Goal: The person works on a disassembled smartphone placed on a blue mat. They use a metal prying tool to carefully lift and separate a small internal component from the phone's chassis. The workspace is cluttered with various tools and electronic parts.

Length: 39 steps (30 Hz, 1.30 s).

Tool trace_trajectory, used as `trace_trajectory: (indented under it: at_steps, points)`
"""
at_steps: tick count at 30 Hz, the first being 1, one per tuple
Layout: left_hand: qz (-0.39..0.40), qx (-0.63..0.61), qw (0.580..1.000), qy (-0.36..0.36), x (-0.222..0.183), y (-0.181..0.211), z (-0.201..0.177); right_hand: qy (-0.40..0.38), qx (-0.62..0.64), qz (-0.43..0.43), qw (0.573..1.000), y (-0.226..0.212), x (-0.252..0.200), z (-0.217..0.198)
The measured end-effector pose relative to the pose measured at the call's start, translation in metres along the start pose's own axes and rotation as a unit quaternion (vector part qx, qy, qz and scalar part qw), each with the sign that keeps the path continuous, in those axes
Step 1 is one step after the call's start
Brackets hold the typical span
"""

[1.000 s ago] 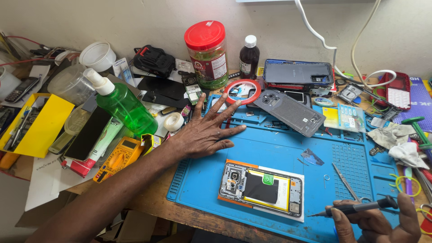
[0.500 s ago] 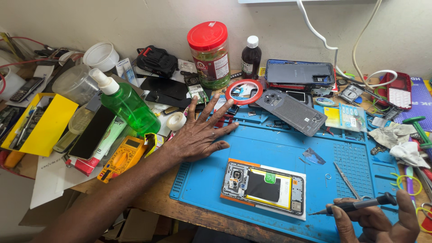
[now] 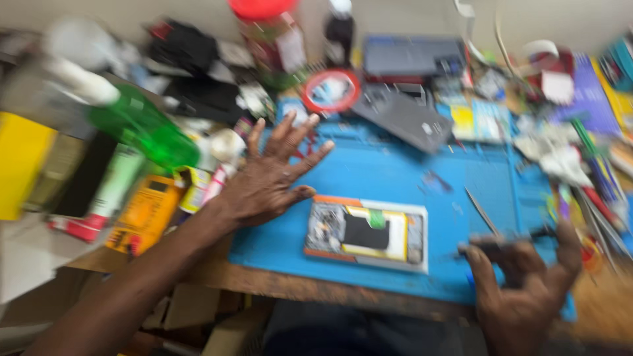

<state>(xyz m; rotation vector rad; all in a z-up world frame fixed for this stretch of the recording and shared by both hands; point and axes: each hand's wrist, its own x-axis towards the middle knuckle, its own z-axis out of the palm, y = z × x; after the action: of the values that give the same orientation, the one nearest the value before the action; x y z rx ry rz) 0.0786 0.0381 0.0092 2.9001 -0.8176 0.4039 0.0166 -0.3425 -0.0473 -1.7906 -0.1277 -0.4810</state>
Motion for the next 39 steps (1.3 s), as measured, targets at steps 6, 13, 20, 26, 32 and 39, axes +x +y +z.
trace_trajectory:
  at_steps: [6,13,20,26,32,39]
  points:
    - [-0.032,-0.240,0.968,-0.058,-0.022,0.066,-0.010,-0.052,0.031,-0.103,0.993,-0.009,0.002,0.002]
    - [-0.061,-0.263,0.962,-0.024,-0.031,0.071,0.000,-0.117,-0.041,-0.210,0.970,-0.010,-0.001,0.006]
    - [-0.008,-0.248,0.969,0.013,-0.033,0.068,0.005,-0.083,0.003,-0.181,0.980,-0.002,-0.005,0.005]
    - [0.031,-0.238,0.971,-0.013,-0.024,0.063,0.005,-0.016,0.001,-0.129,0.991,-0.013,-0.004,0.007]
    - [0.007,-0.214,0.977,0.005,-0.010,0.030,0.003,-0.028,0.036,-0.105,0.993,-0.025,0.006,0.012]
    - [0.062,-0.212,0.973,0.060,0.005,0.027,-0.008,-0.103,-0.053,-0.199,0.973,-0.040,0.066,0.027]
